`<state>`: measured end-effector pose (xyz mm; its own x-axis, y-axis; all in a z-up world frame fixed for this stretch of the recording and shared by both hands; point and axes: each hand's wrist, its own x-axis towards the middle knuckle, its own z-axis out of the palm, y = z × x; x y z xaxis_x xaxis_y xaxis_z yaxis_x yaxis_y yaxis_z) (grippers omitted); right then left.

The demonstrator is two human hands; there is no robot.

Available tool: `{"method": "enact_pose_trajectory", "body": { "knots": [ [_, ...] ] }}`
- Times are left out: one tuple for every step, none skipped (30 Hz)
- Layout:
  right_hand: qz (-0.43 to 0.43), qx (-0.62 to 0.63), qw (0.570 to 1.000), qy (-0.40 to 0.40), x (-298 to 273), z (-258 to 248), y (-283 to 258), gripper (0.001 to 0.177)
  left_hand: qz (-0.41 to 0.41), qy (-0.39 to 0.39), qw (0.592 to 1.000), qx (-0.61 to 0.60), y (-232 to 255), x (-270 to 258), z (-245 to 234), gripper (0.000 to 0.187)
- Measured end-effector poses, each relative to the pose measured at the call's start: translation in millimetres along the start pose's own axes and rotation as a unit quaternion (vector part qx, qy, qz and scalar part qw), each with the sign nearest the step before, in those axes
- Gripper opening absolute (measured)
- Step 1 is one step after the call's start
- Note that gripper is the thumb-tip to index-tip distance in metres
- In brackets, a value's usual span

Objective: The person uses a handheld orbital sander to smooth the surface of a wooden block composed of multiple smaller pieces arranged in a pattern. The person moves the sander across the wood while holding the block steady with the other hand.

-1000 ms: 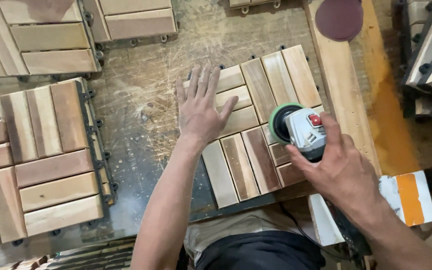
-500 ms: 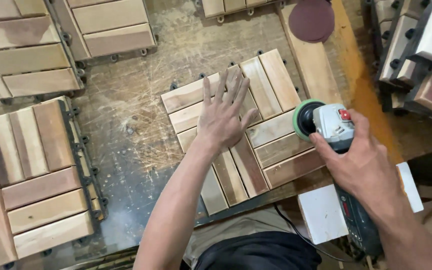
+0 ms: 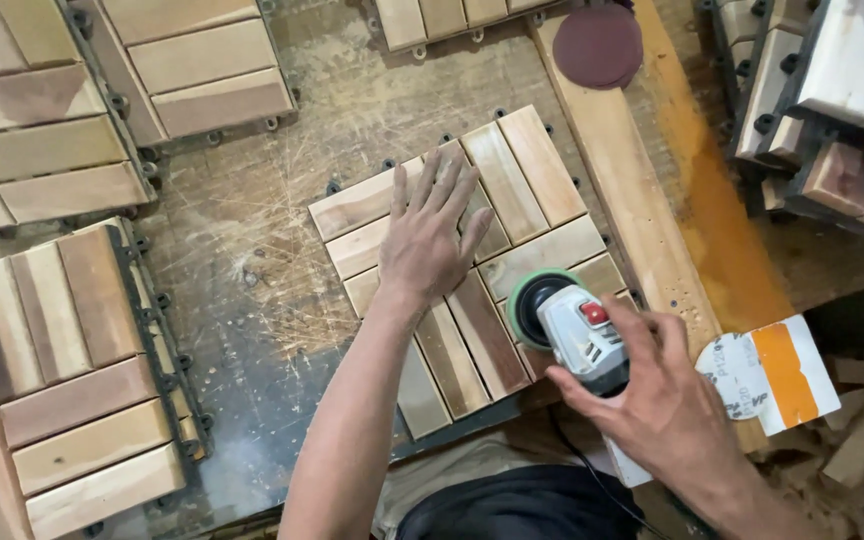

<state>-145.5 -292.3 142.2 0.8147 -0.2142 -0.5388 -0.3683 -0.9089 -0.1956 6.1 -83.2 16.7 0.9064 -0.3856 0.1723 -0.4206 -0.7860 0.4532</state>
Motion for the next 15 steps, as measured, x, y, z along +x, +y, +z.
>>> {"method": "enact_pose_trajectory", "body": {
  "knots": [
    [0.001,-0.001,1.0,-0.004,1.8,-8.8,-3.5,0.1,-0.002,-0.003,1.0,-0.001,-1.3,-1.3,1.2,0.06],
    [0.021,0.007,1.0,-0.002,3.7,-17.8,-7.0,0.096,0.003,0.014,1.0,-0.001,-2.2,-0.5,2.9,0.058],
    [0.042,0.014,0.999,0.0,5.4,-27.0,-10.7,0.093,0.008,0.031,0.999,-0.001,-3.1,0.3,4.1,0.057],
    [0.041,0.014,0.999,0.001,8.4,-33.0,-9.3,0.093,0.007,0.033,0.999,-0.001,-3.4,1.2,5.6,0.057],
    [0.056,0.027,0.998,0.015,11.2,-39.1,-8.3,0.093,0.01,0.043,0.999,-0.002,-3.8,1.9,6.8,0.056],
    [0.07,0.04,0.996,0.027,13.5,-44.3,-7.5,0.093,0.011,0.053,0.999,-0.004,-4.5,0.4,8.1,0.054],
    [0.068,0.039,0.997,0.025,14.1,-48.7,-9.5,0.093,0.008,0.053,0.999,-0.003,-5.4,-0.2,6.7,0.054],
    [0.081,0.048,0.995,0.033,13.7,-53.1,-10.5,0.092,0.006,0.055,0.998,-0.01,-4.9,0.0,6.4,0.054],
    [0.095,0.057,0.993,0.041,13.6,-57.5,-11.2,0.092,0.004,0.056,0.998,-0.018,-4.2,0.3,6.4,0.054],
    [0.096,0.055,0.993,0.041,13.4,-56.1,-8.4,0.092,0.003,0.055,0.998,-0.019,-3.6,0.0,5.8,0.054],
    [0.095,0.051,0.993,0.044,13.1,-54.9,-5.5,0.09,0.002,0.054,0.998,-0.02,-2.9,-0.2,5.1,0.054],
    [0.092,0.047,0.993,0.047,14.0,-53.7,-3.4,0.089,0.001,0.054,0.998,-0.019,-3.5,0.2,3.3,0.054],
    [0.091,0.047,0.994,0.047,12.7,-49.1,-2.8,0.089,0.0,0.055,0.998,-0.018,-3.5,1.0,3.2,0.054],
    [0.091,0.014,0.995,0.024,10.4,-43.8,-1.8,0.091,-0.001,0.051,0.999,-0.016,-3.1,0.6,3.2,0.054],
    [0.091,-0.019,0.996,0.001,8.2,-38.8,-0.4,0.093,-0.001,0.048,0.999,-0.015,-2.4,0.3,3.4,0.055]
  ]
}}
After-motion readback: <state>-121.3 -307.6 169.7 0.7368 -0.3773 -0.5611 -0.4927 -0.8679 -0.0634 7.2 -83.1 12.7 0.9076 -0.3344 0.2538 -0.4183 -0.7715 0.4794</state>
